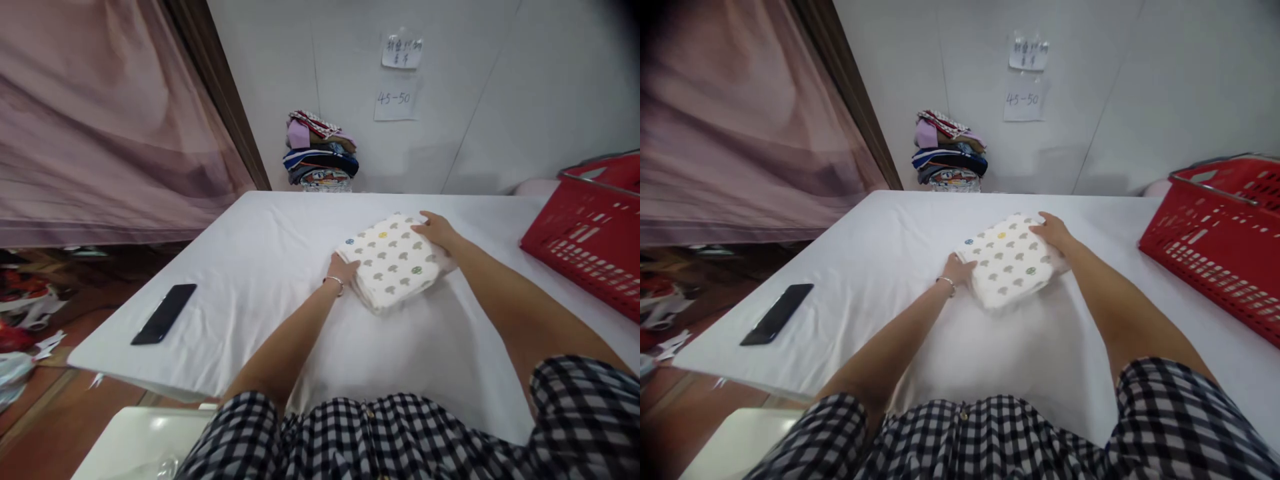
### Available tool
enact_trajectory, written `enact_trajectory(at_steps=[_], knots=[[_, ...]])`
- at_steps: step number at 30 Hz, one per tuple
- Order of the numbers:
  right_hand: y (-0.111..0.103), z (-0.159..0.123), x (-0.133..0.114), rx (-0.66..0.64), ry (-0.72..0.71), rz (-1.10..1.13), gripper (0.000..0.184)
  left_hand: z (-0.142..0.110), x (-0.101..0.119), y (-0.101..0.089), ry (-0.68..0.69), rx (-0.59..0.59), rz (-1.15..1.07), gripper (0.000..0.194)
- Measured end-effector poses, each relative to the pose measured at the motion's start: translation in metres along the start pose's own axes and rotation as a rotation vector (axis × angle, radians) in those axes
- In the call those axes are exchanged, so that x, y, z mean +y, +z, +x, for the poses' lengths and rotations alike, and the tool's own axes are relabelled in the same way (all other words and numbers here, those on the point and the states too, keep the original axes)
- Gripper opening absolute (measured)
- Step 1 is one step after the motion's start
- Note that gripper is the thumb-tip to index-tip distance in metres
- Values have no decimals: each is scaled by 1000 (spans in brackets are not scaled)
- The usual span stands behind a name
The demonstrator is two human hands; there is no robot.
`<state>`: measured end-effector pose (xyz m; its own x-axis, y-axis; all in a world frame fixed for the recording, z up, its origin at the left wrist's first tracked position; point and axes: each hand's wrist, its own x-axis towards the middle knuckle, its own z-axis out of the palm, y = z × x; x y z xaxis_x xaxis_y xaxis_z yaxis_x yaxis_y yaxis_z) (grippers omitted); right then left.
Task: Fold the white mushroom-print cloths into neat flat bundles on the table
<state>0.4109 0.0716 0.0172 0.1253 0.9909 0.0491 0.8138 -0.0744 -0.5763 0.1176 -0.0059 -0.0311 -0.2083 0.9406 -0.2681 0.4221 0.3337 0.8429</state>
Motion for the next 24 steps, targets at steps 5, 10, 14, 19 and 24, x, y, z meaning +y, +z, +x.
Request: enact_trajectory(at_steps=[5, 10, 14, 19, 24], knots=[[-14, 3, 25, 40, 22, -189, 56, -17, 8, 32, 14, -207, -39, 94], [14, -47, 3, 21, -190, -155, 43, -8, 6, 12, 6, -145, -112, 64], [31, -95, -30, -114, -368, -24, 43, 9, 7, 4, 73, -73, -130, 41], [40, -122, -57, -151, -422, 22, 37, 32, 8, 11, 143, -37, -136, 38], [42, -107, -76, -119, -374, -55, 27, 49, 12, 18, 190, -53, -132, 36]])
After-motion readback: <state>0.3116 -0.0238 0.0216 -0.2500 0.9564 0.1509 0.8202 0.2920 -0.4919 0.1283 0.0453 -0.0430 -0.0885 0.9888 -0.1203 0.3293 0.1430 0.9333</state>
